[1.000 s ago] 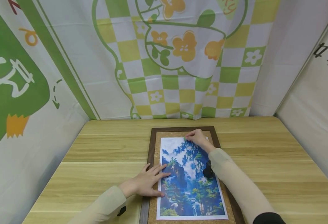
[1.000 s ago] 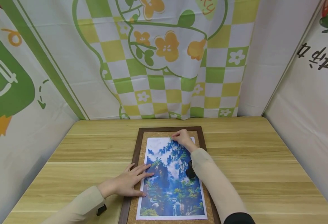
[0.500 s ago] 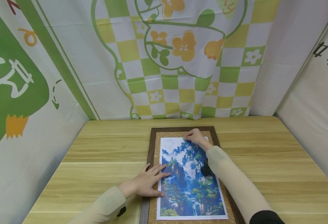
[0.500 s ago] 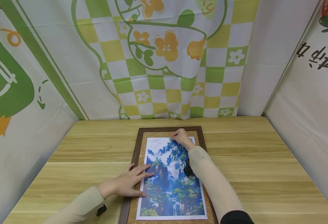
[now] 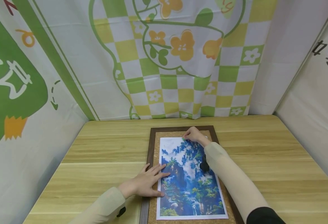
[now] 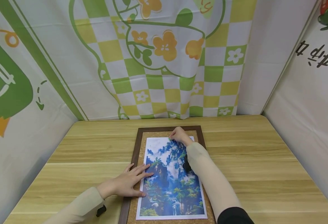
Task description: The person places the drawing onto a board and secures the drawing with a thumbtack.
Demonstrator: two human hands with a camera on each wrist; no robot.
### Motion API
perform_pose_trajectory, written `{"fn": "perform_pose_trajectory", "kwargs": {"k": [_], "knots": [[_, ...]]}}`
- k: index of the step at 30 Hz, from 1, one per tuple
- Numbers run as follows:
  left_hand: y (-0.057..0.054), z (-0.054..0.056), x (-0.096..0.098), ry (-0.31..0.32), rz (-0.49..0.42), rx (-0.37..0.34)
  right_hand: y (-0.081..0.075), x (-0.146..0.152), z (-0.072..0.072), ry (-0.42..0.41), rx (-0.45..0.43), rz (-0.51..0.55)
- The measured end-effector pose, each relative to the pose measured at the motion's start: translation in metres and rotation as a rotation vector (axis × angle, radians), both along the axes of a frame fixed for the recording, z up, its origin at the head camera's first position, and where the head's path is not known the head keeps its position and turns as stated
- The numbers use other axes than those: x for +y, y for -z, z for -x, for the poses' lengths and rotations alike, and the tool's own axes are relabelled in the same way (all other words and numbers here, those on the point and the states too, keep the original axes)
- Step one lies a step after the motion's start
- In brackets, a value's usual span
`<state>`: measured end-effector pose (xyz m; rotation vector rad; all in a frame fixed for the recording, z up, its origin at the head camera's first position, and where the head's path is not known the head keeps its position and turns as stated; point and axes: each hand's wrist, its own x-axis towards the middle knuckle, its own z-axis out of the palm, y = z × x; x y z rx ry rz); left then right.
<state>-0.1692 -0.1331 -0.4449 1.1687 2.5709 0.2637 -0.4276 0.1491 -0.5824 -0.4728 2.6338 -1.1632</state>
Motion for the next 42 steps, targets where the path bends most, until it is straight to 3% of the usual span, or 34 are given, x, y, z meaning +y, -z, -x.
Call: {"fn": "perform_pose_trajectory", "kwargs": {"k": [2,4,6,8,12,17,24,27,31,37,42], "knots": [[0.000,0.000,0.000,0.001,-0.001,0.000,0.067,0.011,0.058,-0.005,-0.022,-0.001],[-0.001,0.000,0.000,0.002,-0.002,-0.002,0.107,0.018,0.092,0.002,-0.045,-0.009],[-0.001,0.000,0.000,0.001,-0.002,-0.005,0.128,0.021,0.110,-0.004,-0.040,-0.003],[-0.001,0.000,0.000,0.000,-0.002,-0.006,0.132,0.022,0.115,-0.006,-0.041,-0.004],[0.000,0.000,0.000,-0.003,-0.003,-0.010,0.106,0.018,0.096,-0.006,-0.040,-0.004],[0.000,0.001,0.000,-0.005,0.000,-0.007,0.049,0.007,0.049,0.002,-0.016,-0.015],[0.002,0.001,0.001,-0.003,0.001,0.004,-0.097,-0.021,-0.064,0.058,-0.062,-0.041],[0.002,0.001,0.001,-0.004,0.005,0.008,-0.132,-0.030,-0.094,0.113,-0.056,-0.063],[0.002,0.001,0.001,-0.004,0.007,0.014,-0.142,-0.031,-0.107,0.112,-0.012,-0.061],[0.002,0.001,0.001,-0.006,-0.002,0.003,-0.137,-0.027,-0.106,0.082,0.014,-0.039],[0.002,0.000,0.001,-0.013,-0.013,-0.019,-0.138,-0.022,-0.107,0.050,-0.014,0.012]]}}
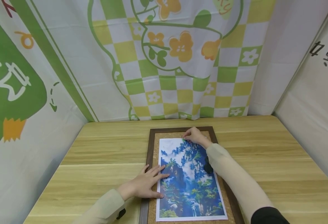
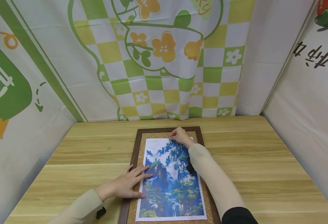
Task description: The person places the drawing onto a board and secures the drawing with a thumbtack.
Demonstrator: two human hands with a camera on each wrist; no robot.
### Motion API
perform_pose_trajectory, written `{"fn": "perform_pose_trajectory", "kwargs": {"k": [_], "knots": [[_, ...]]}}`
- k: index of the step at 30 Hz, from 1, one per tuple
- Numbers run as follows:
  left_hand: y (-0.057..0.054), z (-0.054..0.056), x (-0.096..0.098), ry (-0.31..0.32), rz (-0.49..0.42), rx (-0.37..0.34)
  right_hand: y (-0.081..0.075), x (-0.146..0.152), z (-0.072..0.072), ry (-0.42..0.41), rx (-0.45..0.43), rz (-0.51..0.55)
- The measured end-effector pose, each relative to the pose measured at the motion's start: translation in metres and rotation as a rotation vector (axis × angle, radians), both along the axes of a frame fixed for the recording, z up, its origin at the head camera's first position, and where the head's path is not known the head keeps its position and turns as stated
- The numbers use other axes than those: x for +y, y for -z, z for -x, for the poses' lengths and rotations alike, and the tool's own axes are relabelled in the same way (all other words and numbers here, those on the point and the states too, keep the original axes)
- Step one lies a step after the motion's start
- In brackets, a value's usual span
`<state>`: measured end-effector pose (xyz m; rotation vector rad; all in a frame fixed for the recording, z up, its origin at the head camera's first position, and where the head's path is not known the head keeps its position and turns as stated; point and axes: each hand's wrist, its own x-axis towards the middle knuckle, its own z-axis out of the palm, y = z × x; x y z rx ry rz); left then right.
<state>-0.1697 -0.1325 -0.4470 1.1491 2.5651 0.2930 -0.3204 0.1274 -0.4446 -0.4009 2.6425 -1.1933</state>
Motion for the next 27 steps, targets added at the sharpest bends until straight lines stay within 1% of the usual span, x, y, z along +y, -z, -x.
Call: {"fn": "perform_pose_trajectory", "kwargs": {"k": [4,8,10,14,18,21,25,27], "knots": [[-0.001,-0.001,0.000,-0.012,-0.004,-0.011,-0.005,0.006,-0.006,-0.046,0.010,0.005],[-0.003,-0.002,0.001,-0.029,-0.023,-0.005,-0.012,0.015,-0.014,-0.110,0.078,-0.030],[-0.004,-0.001,0.001,-0.042,-0.036,0.010,-0.014,0.021,-0.018,-0.131,0.111,-0.042],[-0.003,0.000,0.000,-0.070,-0.075,0.063,-0.020,0.030,-0.026,-0.135,0.153,-0.071],[-0.002,0.002,-0.004,-0.086,-0.137,0.110,-0.027,0.039,-0.038,-0.125,0.208,-0.115],[-0.003,0.003,-0.009,-0.101,-0.182,0.146,-0.033,0.047,-0.050,-0.120,0.260,-0.137],[-0.007,0.002,-0.016,-0.134,-0.241,0.230,-0.038,0.059,-0.069,-0.104,0.337,-0.160],[-0.009,0.002,-0.021,-0.153,-0.268,0.280,-0.040,0.065,-0.079,-0.078,0.367,-0.183]]}}
